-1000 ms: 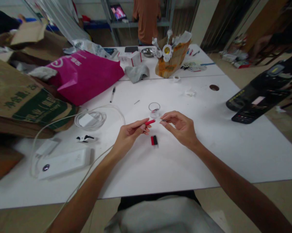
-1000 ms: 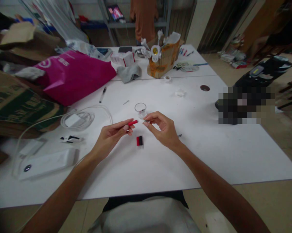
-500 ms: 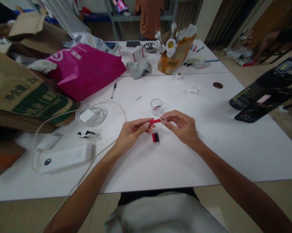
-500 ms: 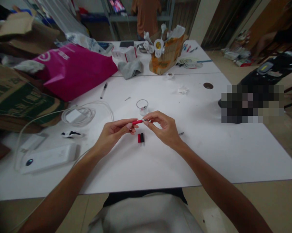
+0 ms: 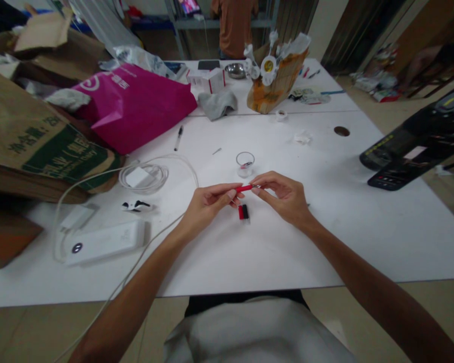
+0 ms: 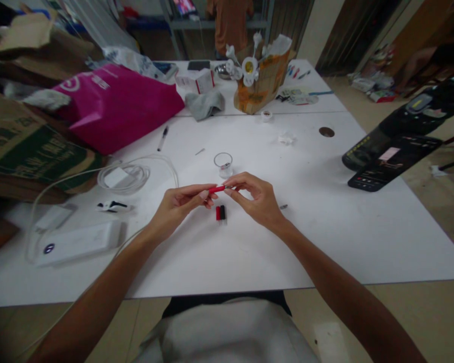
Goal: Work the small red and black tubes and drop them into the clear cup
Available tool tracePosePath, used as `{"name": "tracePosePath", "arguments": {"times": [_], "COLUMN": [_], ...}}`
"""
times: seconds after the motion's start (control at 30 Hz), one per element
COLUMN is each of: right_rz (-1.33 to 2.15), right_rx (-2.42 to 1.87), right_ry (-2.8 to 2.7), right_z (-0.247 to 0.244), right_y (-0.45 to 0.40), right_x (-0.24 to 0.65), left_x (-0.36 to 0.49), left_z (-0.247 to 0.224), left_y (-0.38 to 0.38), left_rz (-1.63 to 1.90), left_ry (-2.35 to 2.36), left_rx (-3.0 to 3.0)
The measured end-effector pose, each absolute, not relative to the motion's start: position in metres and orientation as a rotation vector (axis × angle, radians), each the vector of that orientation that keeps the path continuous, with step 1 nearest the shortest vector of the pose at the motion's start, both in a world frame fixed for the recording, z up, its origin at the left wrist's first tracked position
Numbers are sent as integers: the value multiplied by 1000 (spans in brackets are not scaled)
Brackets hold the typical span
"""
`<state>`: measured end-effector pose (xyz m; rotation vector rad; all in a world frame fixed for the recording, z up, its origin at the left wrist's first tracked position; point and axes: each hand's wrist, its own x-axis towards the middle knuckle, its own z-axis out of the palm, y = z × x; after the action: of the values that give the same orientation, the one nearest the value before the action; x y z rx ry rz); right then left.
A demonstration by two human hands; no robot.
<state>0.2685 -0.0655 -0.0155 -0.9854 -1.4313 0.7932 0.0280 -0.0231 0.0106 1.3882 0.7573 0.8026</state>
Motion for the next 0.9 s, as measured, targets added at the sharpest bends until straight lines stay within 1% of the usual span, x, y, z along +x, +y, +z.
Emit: {"name": "tracePosePath", "arguments": {"times": [0.53, 0.9], "right_rz": [826, 951], "right_rx": [-1019, -1092], "right_ry": [-1410, -1365], "right_z": [-15, -19], "right_y": [-66, -67], "right_x": [267, 267], "left_x": [25, 24], "left_z": [8, 5], "left_y": [-22, -21], "left_rz": [829, 902], "left_ry": [779, 722], "left_rx": [1449, 1560]}}
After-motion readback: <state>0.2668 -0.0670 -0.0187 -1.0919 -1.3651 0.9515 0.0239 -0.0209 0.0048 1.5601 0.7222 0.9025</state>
